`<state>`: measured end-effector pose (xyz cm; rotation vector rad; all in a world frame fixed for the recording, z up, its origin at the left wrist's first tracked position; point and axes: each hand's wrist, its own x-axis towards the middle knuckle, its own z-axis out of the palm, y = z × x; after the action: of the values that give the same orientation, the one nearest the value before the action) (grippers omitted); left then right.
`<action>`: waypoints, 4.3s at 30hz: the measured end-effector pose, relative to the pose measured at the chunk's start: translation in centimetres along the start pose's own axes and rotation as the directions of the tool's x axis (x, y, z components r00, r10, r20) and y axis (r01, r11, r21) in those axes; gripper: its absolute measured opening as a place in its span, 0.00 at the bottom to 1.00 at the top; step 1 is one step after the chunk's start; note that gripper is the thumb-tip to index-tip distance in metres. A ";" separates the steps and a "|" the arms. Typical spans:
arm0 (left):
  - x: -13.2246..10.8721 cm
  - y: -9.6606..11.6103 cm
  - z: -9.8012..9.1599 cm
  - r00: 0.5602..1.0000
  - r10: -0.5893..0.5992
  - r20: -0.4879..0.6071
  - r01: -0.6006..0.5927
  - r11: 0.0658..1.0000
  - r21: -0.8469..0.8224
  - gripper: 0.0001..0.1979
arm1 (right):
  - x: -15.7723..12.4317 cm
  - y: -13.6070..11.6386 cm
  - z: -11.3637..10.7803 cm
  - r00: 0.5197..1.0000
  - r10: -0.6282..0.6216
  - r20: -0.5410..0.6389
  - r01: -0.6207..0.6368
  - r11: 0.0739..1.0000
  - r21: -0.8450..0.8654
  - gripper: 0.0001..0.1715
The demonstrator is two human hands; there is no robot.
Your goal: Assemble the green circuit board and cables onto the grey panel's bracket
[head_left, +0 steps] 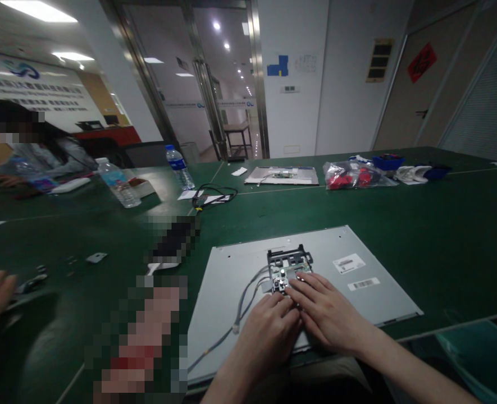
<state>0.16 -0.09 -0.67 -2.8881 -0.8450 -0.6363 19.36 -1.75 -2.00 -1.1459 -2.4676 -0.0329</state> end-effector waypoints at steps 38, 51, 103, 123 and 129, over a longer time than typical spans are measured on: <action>-1.2 -4.5 -2.3 0.950 -0.302 0.081 0.291 0.948 0.125 0.16 | -0.3 -0.2 -0.1 0.991 -0.008 -0.135 0.005 1.000 -0.021 0.28; -1.1 -4.1 -2.3 0.945 -0.326 -0.016 0.321 0.923 0.212 0.12 | -0.2 -0.3 -0.4 0.990 -0.007 -0.140 0.003 1.000 -0.027 0.26; -0.5 -2.5 -2.0 0.992 -0.092 -0.087 0.101 0.989 0.112 0.15 | -0.3 -0.3 0.1 0.984 0.008 -0.177 -0.007 1.000 0.008 0.10; -0.5 -2.1 -0.3 0.996 -0.053 0.070 0.034 0.968 0.249 0.21 | -0.2 -0.3 0.3 0.982 0.010 -0.190 -0.014 1.000 -0.018 0.08; -0.3 -2.1 -0.4 0.997 -0.023 0.067 0.006 0.970 0.242 0.20 | -0.2 -0.4 0.2 0.982 0.012 -0.190 -0.015 1.000 -0.013 0.09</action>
<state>-1.33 1.51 -0.53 -2.6987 -0.8850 -0.4037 19.11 -2.08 -2.23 -1.1114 -2.2947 -0.1499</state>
